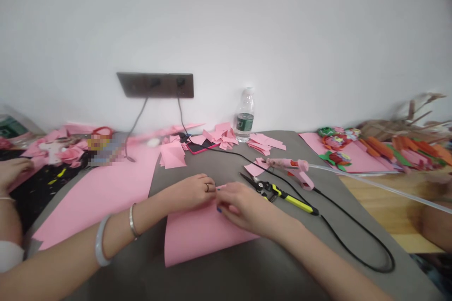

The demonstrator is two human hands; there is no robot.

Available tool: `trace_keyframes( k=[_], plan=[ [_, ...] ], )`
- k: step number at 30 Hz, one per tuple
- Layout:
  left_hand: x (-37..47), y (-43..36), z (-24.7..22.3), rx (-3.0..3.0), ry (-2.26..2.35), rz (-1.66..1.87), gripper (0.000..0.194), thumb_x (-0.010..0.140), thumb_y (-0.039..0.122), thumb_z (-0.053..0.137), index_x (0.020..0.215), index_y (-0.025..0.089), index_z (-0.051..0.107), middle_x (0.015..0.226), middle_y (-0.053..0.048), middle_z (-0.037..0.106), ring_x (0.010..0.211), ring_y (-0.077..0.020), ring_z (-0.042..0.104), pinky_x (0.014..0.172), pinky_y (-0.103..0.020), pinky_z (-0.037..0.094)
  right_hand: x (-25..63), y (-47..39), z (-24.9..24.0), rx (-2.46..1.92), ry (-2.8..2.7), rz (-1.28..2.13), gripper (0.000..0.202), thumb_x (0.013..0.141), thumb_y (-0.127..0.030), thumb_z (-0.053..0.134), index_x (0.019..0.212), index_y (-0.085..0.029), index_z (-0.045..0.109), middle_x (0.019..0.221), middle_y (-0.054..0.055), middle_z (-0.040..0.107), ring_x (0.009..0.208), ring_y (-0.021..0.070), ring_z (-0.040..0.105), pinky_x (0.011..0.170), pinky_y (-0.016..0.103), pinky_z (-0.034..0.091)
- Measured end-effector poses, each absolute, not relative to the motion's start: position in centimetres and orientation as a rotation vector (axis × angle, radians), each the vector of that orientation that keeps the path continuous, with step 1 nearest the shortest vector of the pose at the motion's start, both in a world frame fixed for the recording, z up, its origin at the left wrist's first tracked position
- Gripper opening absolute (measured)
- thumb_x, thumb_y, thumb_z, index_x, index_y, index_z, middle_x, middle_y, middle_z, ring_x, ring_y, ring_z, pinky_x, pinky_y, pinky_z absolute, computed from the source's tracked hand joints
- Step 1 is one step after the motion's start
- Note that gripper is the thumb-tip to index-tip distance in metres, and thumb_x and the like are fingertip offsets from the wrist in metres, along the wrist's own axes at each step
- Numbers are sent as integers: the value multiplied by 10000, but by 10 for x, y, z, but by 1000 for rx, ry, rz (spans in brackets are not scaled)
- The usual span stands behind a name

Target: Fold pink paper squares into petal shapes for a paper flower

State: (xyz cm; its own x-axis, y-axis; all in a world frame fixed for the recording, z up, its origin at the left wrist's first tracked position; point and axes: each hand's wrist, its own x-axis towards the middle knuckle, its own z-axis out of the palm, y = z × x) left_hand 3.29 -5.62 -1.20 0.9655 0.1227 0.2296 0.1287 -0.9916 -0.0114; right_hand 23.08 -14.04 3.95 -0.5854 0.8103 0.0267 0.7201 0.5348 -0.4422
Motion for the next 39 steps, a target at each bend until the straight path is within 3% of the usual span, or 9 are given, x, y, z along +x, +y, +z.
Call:
trace_keyframes(
  k=[2,7,11,18,22,26,30,36,39],
  plan=[
    [28,-54,-19,-3146,-154,-366,189,973,174,497,1093,164,642,1094,-65,724,1092,-202,591,955,-325,424,228,-144,37,-898,-2589,776,232,887,-79,481,931,-175,688,942,78,719,925,187,645,823,282,465],
    [18,-57,-32,-3246,-336,-419,343,957,170,525,1299,169,541,1240,-77,682,1247,-217,527,1011,-361,381,215,-126,14,-611,-2600,991,381,893,7,402,1078,-150,695,1064,72,735,1025,151,651,934,276,481],
    [17,-56,-33,-3288,-374,-379,405,948,200,530,1351,203,497,1289,-78,648,1336,-231,444,1087,-390,318,209,-109,-3,-450,-2700,785,374,927,-7,394,1132,-136,678,1196,104,687,1177,155,585,1013,293,454],
    [19,-57,-31,-3260,-526,-297,410,968,165,458,1376,192,456,1317,-97,629,1304,-223,483,1089,-405,301,212,-128,-31,-385,-2812,442,381,1022,-147,325,1298,-134,586,1418,126,542,1358,188,426,1138,386,330],
    [20,-57,-33,-3206,-531,-322,407,975,97,383,1342,224,504,1282,-71,655,1275,-190,510,1080,-389,308,213,-151,-35,-414,-2882,603,441,1025,-254,329,1453,-186,412,1563,62,350,1476,219,209,1198,458,180],
    [19,-58,-33,-3200,-553,-332,409,981,108,367,1350,223,502,1293,-85,648,1274,-192,511,1093,-408,298,215,-172,-24,-482,-2857,806,604,997,-355,383,1539,-164,198,1590,86,263,1494,236,131,1201,521,100],
    [19,-58,-33,-3205,-551,-338,419,974,97,371,1350,230,499,1306,-76,642,1274,-193,511,1101,-412,286,218,-190,-18,-458,-2866,812,684,964,-322,436,1551,-145,132,1599,96,208,1498,253,94,1202,527,27],
    [19,-57,-34,-3212,-543,-334,380,983,113,380,1327,216,505,1309,-65,642,1273,-190,512,1091,-389,285,212,-214,-31,-418,-2863,391,436,1008,-185,369,1434,-112,422,1470,94,479,1382,211,421,1125,397,349],
    [19,-57,-32,-3221,-534,-312,379,985,109,373,1322,217,507,1328,-60,631,1274,-191,516,1087,-388,286,209,-220,-35,-427,-2881,363,402,1019,-218,357,1389,-120,478,1466,102,483,1357,208,458,1102,350,377]
  ],
)
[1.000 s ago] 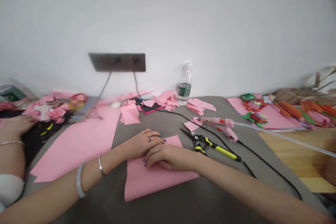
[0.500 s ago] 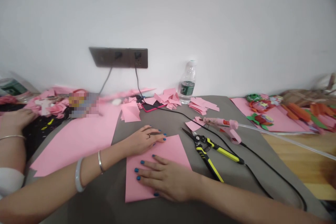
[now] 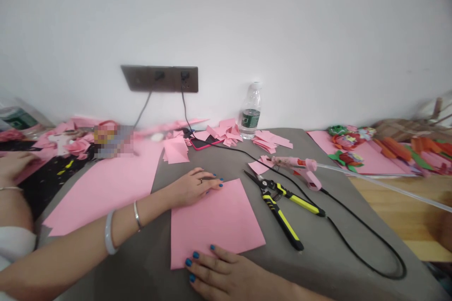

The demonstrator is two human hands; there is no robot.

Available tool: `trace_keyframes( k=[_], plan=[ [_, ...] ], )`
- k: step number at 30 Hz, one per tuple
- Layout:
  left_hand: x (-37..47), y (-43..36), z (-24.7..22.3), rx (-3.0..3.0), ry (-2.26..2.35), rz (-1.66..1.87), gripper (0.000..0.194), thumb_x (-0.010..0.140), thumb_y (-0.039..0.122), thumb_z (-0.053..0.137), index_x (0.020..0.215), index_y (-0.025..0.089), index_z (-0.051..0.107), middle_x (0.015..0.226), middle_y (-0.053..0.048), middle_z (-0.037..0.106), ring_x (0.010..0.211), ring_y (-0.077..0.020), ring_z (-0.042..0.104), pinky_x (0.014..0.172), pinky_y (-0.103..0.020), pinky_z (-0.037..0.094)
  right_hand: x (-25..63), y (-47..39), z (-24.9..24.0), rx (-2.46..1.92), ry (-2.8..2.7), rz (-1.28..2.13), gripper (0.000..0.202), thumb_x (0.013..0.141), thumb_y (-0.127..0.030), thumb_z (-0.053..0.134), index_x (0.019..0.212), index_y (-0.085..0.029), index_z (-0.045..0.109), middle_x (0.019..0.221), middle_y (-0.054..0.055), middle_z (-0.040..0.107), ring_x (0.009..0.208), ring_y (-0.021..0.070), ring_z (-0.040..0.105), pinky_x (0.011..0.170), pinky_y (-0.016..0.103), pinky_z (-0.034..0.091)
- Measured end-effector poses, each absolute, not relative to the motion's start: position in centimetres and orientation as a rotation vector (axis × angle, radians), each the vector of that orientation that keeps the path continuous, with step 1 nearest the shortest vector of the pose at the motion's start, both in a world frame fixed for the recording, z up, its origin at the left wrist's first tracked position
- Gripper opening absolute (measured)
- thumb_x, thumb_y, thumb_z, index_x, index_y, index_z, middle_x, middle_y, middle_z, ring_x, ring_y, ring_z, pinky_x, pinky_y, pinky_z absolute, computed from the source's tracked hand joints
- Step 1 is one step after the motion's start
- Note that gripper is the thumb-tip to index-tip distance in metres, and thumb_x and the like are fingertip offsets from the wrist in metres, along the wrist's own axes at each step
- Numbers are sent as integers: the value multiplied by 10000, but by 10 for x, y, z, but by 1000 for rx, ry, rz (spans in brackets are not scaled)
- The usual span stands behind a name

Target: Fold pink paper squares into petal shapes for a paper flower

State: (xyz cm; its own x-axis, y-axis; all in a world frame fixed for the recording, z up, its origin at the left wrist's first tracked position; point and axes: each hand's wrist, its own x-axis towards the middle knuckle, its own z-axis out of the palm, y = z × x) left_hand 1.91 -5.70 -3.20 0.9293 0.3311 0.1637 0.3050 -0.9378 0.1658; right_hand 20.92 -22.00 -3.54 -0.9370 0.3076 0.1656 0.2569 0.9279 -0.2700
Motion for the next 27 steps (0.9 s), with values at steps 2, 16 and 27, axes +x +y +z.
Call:
trace_keyframes(
  k=[2,16,27],
  plan=[
    [19,-57,-31,2957,479,283,380,984,108,374,1324,215,507,1343,-64,621,1276,-196,518,1090,-397,282,211,-221,-33,-429,-2863,521,395,1021,-224,354,1386,-157,487,1459,96,495,1371,194,439,1108,329,366],
    [17,-57,-34,3069,389,422,345,1005,122,366,1314,170,512,1326,-90,632,1263,-223,539,1024,-398,370,183,-184,-4,-625,-1658,1847,592,935,-565,393,566,-137,570,472,-13,503,392,71,461,453,182,390],
    [16,-56,-41,3075,422,445,358,1017,156,340,1346,161,481,1319,-108,635,1237,-216,569,1033,-406,397,184,-193,-40,-572,-1911,1662,577,955,-478,388,481,-162,479,424,-25,465,369,52,428,422,162,327]
  ],
)
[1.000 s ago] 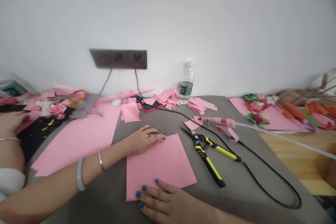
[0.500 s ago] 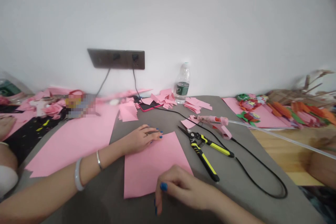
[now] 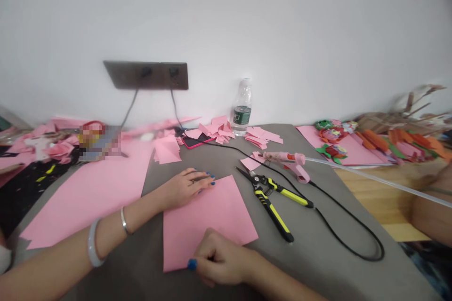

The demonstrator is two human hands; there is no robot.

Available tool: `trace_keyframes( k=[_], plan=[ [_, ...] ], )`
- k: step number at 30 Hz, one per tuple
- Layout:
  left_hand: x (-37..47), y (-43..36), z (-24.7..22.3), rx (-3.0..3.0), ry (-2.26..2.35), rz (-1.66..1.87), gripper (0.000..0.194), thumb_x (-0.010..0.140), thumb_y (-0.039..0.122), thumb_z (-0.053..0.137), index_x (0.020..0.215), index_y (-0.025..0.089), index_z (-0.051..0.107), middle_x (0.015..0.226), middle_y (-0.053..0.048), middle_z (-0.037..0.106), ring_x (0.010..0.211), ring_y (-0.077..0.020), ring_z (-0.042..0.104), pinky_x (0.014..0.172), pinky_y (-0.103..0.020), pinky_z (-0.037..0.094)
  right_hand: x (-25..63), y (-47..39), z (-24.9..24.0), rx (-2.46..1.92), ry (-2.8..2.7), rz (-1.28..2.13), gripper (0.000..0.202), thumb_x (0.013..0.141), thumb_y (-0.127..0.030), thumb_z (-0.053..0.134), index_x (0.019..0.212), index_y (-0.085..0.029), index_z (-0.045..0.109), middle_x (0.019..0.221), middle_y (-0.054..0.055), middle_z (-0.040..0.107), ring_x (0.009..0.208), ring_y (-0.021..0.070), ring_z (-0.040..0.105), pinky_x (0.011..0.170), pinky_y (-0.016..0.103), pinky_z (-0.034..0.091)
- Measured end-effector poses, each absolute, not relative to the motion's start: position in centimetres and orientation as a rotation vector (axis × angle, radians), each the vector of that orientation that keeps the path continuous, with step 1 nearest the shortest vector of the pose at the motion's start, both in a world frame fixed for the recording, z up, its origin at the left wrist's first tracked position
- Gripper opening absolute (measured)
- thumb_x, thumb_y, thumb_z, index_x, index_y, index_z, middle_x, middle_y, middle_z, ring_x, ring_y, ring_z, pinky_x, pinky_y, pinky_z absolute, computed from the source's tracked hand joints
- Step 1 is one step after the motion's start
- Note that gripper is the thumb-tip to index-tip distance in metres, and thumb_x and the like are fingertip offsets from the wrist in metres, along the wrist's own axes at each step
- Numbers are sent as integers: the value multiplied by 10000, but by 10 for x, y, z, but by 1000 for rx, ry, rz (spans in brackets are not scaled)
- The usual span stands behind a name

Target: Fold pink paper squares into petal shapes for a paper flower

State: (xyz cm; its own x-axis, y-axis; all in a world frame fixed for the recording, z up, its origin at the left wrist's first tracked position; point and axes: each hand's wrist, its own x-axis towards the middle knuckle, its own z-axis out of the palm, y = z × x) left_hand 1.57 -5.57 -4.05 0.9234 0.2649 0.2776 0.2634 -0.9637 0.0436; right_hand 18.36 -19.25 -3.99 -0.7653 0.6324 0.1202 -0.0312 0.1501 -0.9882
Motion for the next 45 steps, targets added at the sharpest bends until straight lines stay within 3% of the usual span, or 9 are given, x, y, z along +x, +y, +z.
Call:
trace_keyframes(
  k=[6,12,19,22,26,32,35,41,45],
  plan=[
    [17,-54,-42,3086,395,472,393,1017,169,331,1394,162,443,1294,-136,644,1208,-224,591,1016,-416,438,244,-208,-43,-944,-1802,1458,727,974,-607,239,408,-187,414,359,-36,366,344,59,340,439,201,304],
    [17,-52,-40,3092,348,535,395,1012,155,338,1392,150,444,1264,-144,658,1173,-239,609,976,-416,470,277,-224,-39,-1108,-1755,1265,733,994,-571,188,398,-195,386,361,-31,341,371,75,338,474,219,312],
    [19,-54,-39,3078,343,579,391,1004,148,366,1385,141,456,1251,-163,658,1167,-245,608,953,-421,488,254,-206,0,-1288,-2066,1454,445,949,-274,425,520,-166,467,463,-60,366,436,71,301,453,208,245],
    [20,-55,-36,3077,331,550,378,1005,139,359,1362,129,481,1252,-166,658,1185,-248,597,947,-420,492,225,-195,11,-1217,-2473,1221,261,825,-133,505,576,-147,583,494,-43,469,464,80,308,493,230,243],
    [20,-56,-33,3071,307,509,389,996,103,347,1359,122,485,1252,-158,663,1179,-251,602,938,-420,497,185,-186,14,-1170,-2850,1023,232,798,-185,519,707,-115,720,631,78,689,484,128,459,494,266,262],
    [20,-56,-35,3032,307,515,431,976,77,358,1397,118,442,1239,-162,672,1198,-262,587,937,-440,488,132,-165,15,-1007,-2882,1889,387,810,-126,461,432,-166,535,378,-39,540,400,99,555,526,199,436],
    [21,-56,-37,3013,305,544,438,981,82,352,1412,108,417,1207,-152,692,1198,-269,583,936,-452,482,101,-156,13,-944,-2758,2293,400,851,-122,465,457,-182,500,352,-67,531,371,114,578,480,218,471],
    [20,-57,-39,3009,326,556,428,986,89,353,1410,102,411,1209,-141,695,1202,-266,575,939,-437,475,49,-155,10,-533,-2893,2342,372,875,-106,517,507,-158,517,374,-41,572,421,127,629,465,200,496],
    [18,-57,-37,3022,337,516,425,993,103,343,1413,102,404,1233,-143,681,1194,-262,579,945,-434,475,59,-160,-7,-185,-2313,2334,214,889,-104,516,685,-146,563,498,-68,593,435,72,596,519,159,486]
  ],
)
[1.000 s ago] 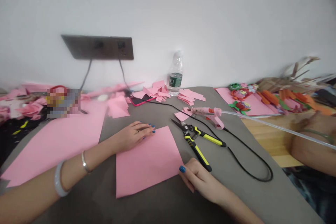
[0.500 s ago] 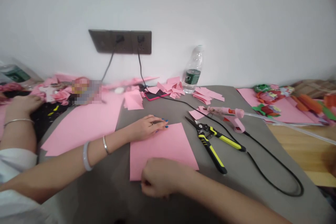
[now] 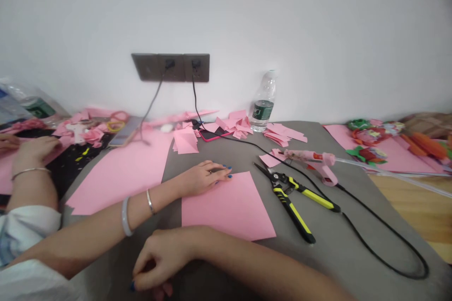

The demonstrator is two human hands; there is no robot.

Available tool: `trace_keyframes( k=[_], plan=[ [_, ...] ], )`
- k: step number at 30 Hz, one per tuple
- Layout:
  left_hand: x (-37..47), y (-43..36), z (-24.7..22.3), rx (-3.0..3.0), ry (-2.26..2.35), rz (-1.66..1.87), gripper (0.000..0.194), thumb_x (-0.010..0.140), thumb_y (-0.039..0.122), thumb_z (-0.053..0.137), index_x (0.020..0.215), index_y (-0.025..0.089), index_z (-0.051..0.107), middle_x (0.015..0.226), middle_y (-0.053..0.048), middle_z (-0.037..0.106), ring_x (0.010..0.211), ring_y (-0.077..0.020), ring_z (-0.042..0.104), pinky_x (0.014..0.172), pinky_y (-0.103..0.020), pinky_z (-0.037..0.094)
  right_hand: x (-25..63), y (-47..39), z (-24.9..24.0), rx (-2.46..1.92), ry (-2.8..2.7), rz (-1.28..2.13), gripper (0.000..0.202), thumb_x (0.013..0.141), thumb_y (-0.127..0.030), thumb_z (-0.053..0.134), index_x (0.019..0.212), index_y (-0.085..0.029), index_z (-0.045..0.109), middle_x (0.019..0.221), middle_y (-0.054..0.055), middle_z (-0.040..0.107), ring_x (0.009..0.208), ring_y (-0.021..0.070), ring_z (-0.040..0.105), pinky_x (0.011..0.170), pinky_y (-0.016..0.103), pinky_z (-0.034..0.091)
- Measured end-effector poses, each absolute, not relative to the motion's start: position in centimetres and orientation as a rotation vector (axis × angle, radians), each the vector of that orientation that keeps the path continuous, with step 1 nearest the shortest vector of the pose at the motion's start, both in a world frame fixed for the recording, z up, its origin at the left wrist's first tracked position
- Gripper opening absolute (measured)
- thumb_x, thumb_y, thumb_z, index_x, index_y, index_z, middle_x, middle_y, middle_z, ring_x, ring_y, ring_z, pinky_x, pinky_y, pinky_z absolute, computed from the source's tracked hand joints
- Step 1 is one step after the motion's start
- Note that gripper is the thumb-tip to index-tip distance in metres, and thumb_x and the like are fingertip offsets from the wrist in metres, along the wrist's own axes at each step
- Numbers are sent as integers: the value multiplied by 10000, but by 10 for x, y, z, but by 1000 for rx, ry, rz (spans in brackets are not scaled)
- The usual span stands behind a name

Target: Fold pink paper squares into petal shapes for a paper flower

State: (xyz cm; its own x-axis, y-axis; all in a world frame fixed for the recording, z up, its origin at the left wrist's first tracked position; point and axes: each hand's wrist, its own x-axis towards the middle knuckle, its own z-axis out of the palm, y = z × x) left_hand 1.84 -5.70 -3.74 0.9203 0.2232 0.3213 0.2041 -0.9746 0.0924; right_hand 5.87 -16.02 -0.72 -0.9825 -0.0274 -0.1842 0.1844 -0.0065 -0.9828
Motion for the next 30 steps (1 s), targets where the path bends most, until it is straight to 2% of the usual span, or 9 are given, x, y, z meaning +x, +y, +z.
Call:
trace_keyframes(
  k=[2,4,7,11,14,20,25,28,30],
  plan=[
    [18,-57,-36,3036,350,499,411,997,110,340,1397,121,431,1271,-143,657,1189,-253,585,952,-424,476,75,-165,-20,183,2161,-2506,202,911,-111,466,751,-135,587,575,-57,586,449,42,558,528,141,473],
    [18,-57,-35,3047,355,505,399,996,111,350,1382,123,451,1274,-146,652,1188,-249,585,957,-416,477,94,-171,-29,337,2224,-2727,211,921,-172,472,756,-128,597,605,-40,577,452,41,536,483,132,444],
    [18,-57,-34,3044,349,535,387,992,115,371,1366,106,469,1243,-168,660,1189,-245,580,957,-404,484,125,-176,-33,625,2268,-2839,354,939,-377,494,716,-123,599,560,-31,551,411,44,482,412,133,391],
    [16,-56,-34,3041,387,553,373,990,129,374,1333,112,519,1237,-191,646,1177,-248,582,956,-416,493,174,-182,-34,1088,2334,-2858,625,932,-620,378,606,-126,581,462,-26,509,338,41,391,369,157,326],
    [14,-56,-37,3061,422,535,385,992,132,354,1334,144,531,1264,-175,630,1156,-250,587,962,-436,494,211,-193,-44,1436,2303,-2922,666,932,-641,354,544,-138,554,416,-25,477,321,45,351,356,171,289],
    [11,-58,-44,2983,535,518,397,995,160,357,1341,216,543,1268,-136,625,1152,-230,592,951,-397,517,254,-222,-60,2012,1995,-3180,657,882,-699,376,565,-157,567,403,-16,469,313,75,329,313,199,259],
    [7,-48,-33,2931,512,713,382,972,107,379,1307,193,542,1218,-105,660,1185,-206,568,969,-379,516,261,-244,-57,2214,1981,-3107,653,881,-699,384,593,-150,590,442,0,490,330,79,345,330,207,273],
    [8,-62,-14,2894,522,859,332,950,76,403,1179,209,604,1160,-84,692,1150,-213,576,971,-423,503,260,-254,-58,2350,1973,-3057,667,894,-693,356,576,-155,588,442,6,485,331,81,335,338,219,279],
    [14,-89,-2,2831,572,792,293,941,93,426,1124,212,621,1123,-85,701,1095,-213,598,936,-408,517,260,-258,-61,2454,1988,-3000,665,899,-689,342,565,-166,582,427,0,452,344,96,357,346,228,288]
  ],
)
